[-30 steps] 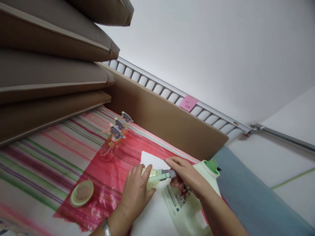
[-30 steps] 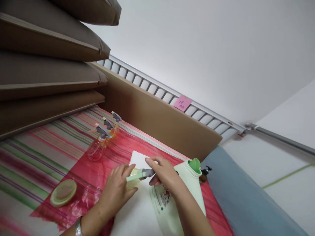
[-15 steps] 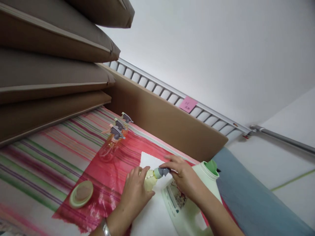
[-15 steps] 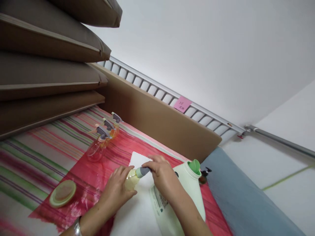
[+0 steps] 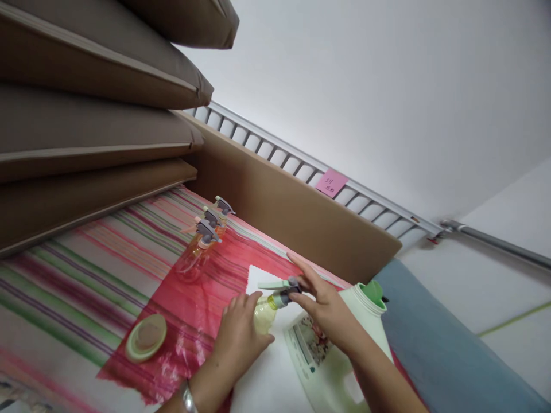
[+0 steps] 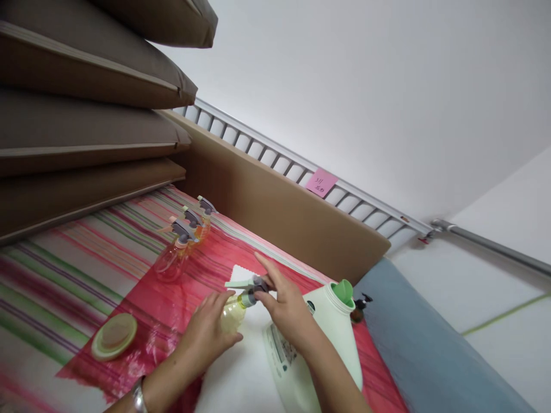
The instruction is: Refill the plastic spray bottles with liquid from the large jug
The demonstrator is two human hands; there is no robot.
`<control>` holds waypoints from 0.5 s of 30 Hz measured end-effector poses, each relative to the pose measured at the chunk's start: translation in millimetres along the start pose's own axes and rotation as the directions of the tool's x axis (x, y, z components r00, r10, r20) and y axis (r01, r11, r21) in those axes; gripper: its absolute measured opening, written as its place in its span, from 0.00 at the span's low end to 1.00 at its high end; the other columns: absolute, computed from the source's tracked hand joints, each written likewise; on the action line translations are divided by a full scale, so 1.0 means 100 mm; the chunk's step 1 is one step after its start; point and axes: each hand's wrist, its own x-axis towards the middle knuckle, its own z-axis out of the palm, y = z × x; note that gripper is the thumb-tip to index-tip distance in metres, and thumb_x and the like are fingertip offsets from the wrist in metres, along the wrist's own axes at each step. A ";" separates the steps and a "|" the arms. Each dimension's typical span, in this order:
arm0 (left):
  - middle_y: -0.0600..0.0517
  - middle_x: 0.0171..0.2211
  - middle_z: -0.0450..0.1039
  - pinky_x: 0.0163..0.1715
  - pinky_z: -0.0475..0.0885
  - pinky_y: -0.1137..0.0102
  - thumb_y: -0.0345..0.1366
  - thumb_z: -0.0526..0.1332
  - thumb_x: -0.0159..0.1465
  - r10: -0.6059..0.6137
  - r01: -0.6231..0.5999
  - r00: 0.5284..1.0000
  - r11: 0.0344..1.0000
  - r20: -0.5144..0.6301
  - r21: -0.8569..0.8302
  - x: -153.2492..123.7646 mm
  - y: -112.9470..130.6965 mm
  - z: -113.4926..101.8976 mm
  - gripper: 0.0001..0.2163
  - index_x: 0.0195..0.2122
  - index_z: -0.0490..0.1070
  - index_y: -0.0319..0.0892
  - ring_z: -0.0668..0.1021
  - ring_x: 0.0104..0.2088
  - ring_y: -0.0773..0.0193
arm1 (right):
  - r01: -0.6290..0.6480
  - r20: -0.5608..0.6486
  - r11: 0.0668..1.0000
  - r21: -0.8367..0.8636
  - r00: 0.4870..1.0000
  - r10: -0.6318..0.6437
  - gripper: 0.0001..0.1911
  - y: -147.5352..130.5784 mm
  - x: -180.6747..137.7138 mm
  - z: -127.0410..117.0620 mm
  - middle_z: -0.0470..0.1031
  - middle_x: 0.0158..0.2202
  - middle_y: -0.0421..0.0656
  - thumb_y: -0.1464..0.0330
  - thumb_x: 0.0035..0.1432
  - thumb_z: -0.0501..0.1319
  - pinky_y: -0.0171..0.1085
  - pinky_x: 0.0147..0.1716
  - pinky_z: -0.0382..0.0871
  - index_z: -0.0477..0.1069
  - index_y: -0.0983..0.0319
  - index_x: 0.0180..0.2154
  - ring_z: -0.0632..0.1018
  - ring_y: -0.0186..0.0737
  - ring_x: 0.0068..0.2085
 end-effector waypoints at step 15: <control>0.43 0.48 0.68 0.49 0.67 0.56 0.41 0.67 0.49 -0.111 0.052 0.915 0.986 -0.388 -0.158 0.32 -0.41 -0.19 0.31 0.53 0.58 0.40 0.71 0.50 0.50 | 0.109 -0.572 0.774 0.624 0.738 0.358 0.18 0.51 -0.20 0.30 0.76 0.41 0.39 0.60 0.48 0.65 0.46 0.49 0.68 0.63 0.54 0.40 0.76 0.47 0.46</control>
